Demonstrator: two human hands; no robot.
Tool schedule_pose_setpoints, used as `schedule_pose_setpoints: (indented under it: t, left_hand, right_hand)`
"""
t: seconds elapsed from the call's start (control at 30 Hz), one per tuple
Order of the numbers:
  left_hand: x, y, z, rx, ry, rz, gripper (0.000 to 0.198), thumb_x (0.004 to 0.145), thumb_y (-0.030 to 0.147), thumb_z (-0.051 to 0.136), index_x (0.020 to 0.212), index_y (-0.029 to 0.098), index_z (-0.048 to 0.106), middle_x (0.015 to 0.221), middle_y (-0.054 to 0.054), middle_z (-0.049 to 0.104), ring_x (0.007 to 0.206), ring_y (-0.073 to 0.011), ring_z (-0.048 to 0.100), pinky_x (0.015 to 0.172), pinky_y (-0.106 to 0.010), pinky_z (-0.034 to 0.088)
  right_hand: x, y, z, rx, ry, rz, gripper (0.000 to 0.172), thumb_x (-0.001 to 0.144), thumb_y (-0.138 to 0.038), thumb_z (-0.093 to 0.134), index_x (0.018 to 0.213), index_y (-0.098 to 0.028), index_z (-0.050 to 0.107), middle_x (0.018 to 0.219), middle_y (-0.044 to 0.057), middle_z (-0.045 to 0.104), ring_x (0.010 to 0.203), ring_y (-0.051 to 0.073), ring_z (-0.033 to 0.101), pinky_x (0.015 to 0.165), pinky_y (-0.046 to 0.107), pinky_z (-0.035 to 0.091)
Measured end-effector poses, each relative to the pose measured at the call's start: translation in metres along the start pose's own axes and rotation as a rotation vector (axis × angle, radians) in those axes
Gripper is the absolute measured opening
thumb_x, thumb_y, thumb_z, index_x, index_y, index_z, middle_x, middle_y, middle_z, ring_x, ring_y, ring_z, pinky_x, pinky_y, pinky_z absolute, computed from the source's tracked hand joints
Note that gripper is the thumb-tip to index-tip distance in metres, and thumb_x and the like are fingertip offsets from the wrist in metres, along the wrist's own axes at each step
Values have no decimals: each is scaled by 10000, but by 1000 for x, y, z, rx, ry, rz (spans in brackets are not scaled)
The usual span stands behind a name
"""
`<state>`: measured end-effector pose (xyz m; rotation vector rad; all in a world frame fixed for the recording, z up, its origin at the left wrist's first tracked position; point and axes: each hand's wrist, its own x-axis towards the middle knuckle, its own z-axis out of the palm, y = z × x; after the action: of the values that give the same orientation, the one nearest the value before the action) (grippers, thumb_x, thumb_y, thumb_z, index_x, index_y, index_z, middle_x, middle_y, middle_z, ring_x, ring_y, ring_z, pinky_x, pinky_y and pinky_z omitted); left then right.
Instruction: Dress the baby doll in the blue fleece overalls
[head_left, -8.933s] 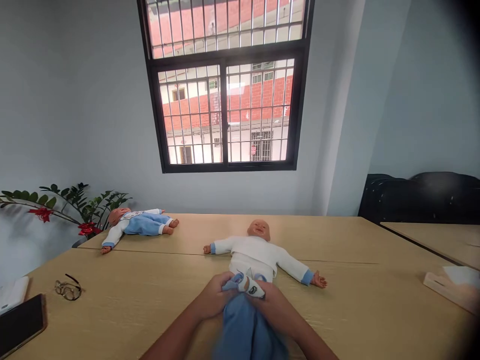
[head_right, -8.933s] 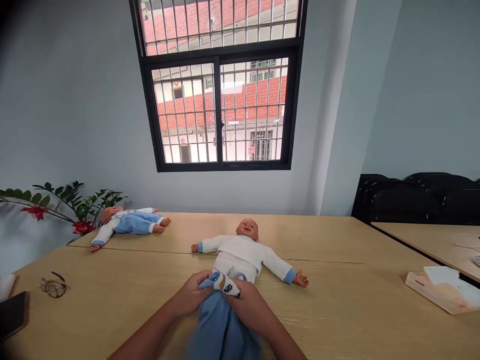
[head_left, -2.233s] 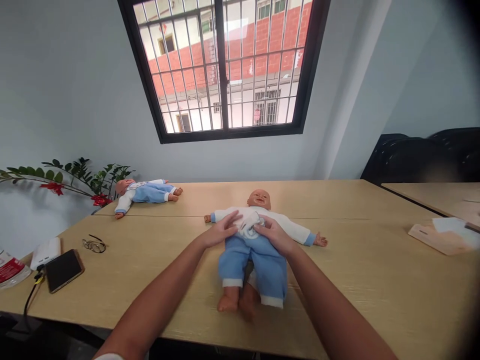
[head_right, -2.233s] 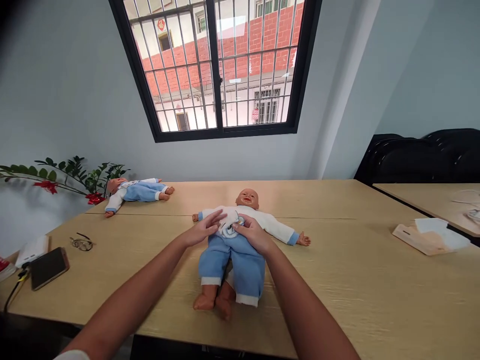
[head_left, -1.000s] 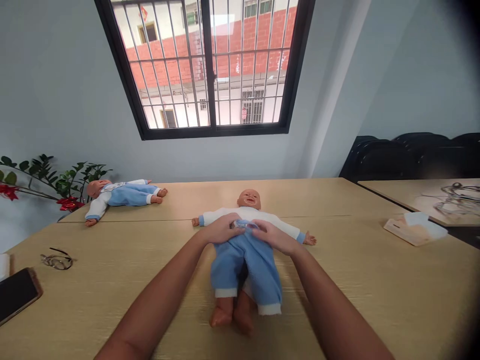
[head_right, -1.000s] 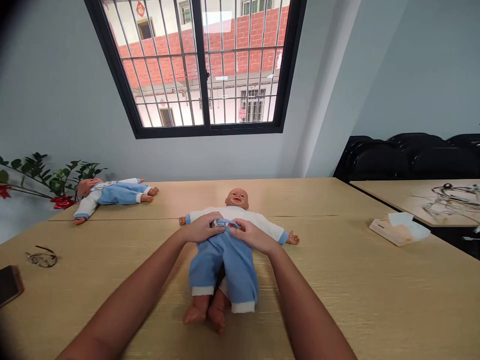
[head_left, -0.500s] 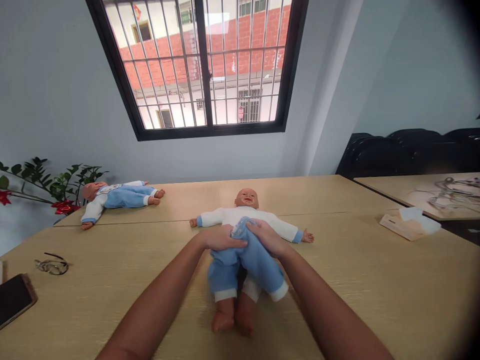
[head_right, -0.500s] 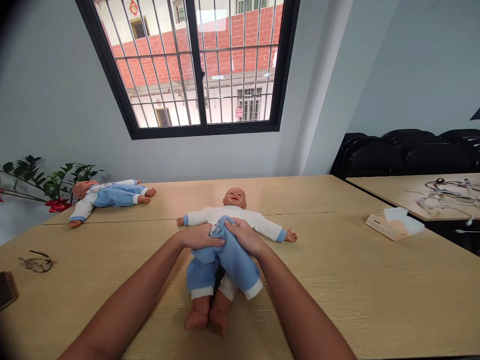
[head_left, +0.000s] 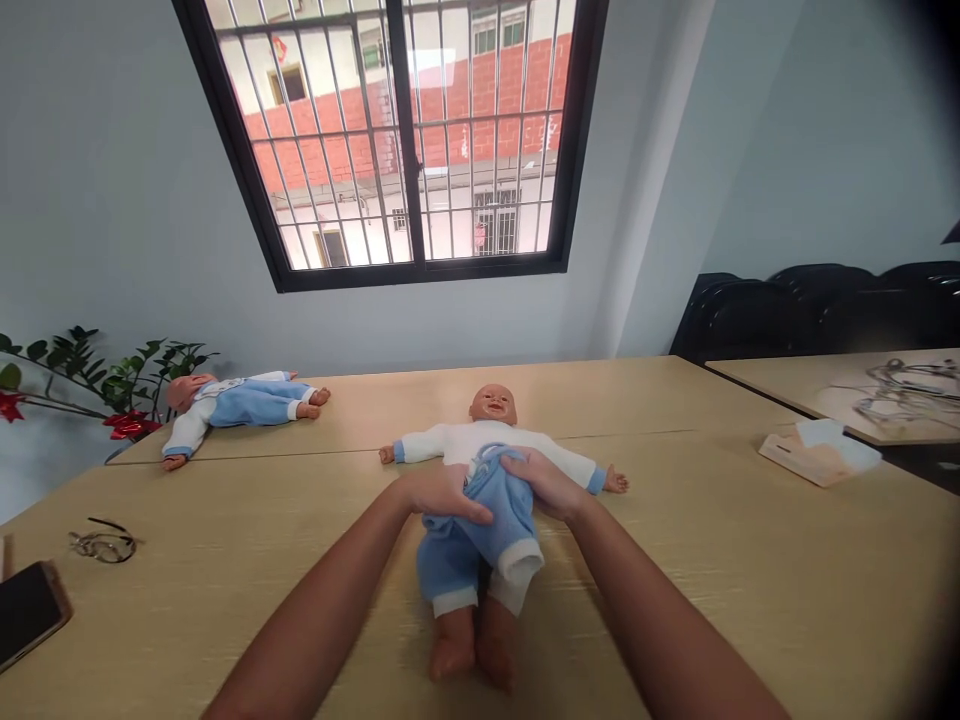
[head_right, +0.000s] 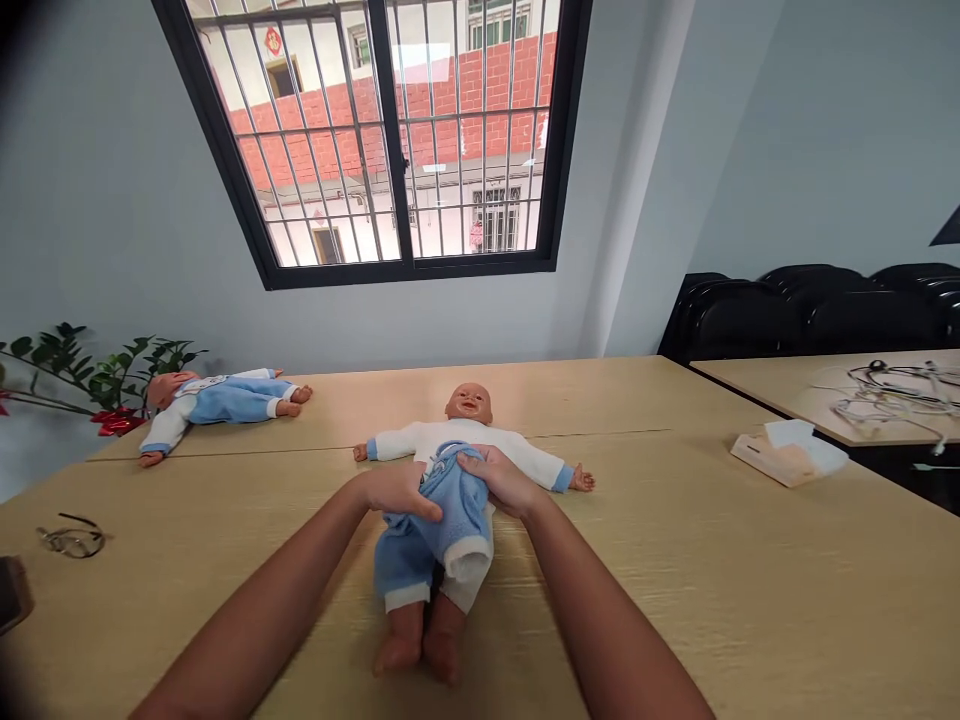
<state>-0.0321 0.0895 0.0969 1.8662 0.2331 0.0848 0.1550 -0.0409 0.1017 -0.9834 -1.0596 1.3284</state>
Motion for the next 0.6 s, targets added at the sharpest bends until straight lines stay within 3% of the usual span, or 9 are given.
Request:
schedule_pose_setpoints:
  t: [0.1, 0.2, 0.33, 0.47, 0.6]
  left_hand:
    - [0, 0, 1, -186, 35, 21, 554, 726, 532, 867, 1144, 192, 739, 1174, -78, 760, 1143, -281, 676, 1036, -371, 498]
    - [3, -10, 0, -435, 125, 24, 672, 753, 675, 787, 1163, 149, 703, 1139, -138, 758, 1082, -291, 706, 1013, -419, 524]
    - [9, -21, 2, -498, 151, 23, 760, 758, 790, 686, 1136, 130, 681, 1115, -172, 757, 1082, -324, 710, 1016, -459, 530]
    - [8, -18, 5, -370, 103, 7, 812, 818, 868, 505, 1145, 148, 688, 1147, -157, 749, 1131, -321, 681, 1010, -462, 525]
    - [3, -3, 7, -145, -22, -23, 683, 701, 679, 812, 1150, 175, 712, 1128, -85, 753, 1062, -287, 677, 975, -413, 525]
  right_hand:
    - [-5, -3, 2, 4, -96, 76, 513, 741, -544, 851, 1098, -188, 756, 1091, 96, 777, 956, 230, 733, 900, 361, 556]
    - [-12, -9, 2, -45, -208, 180, 584, 656, -490, 916, 1142, -215, 745, 1057, 74, 777, 932, 225, 728, 838, 337, 568]
    - [-13, -12, 1, -130, -224, 214, 300, 680, -349, 901, 872, -157, 773, 854, 33, 766, 710, 161, 663, 680, 269, 525]
    - [-7, -9, -4, -57, -152, 106, 253, 706, -362, 851, 849, -169, 773, 827, 16, 761, 739, 168, 660, 735, 286, 527]
    - [-3, -6, -10, 69, -122, -14, 315, 693, -333, 837, 951, -161, 785, 954, 52, 781, 859, 188, 697, 834, 298, 529]
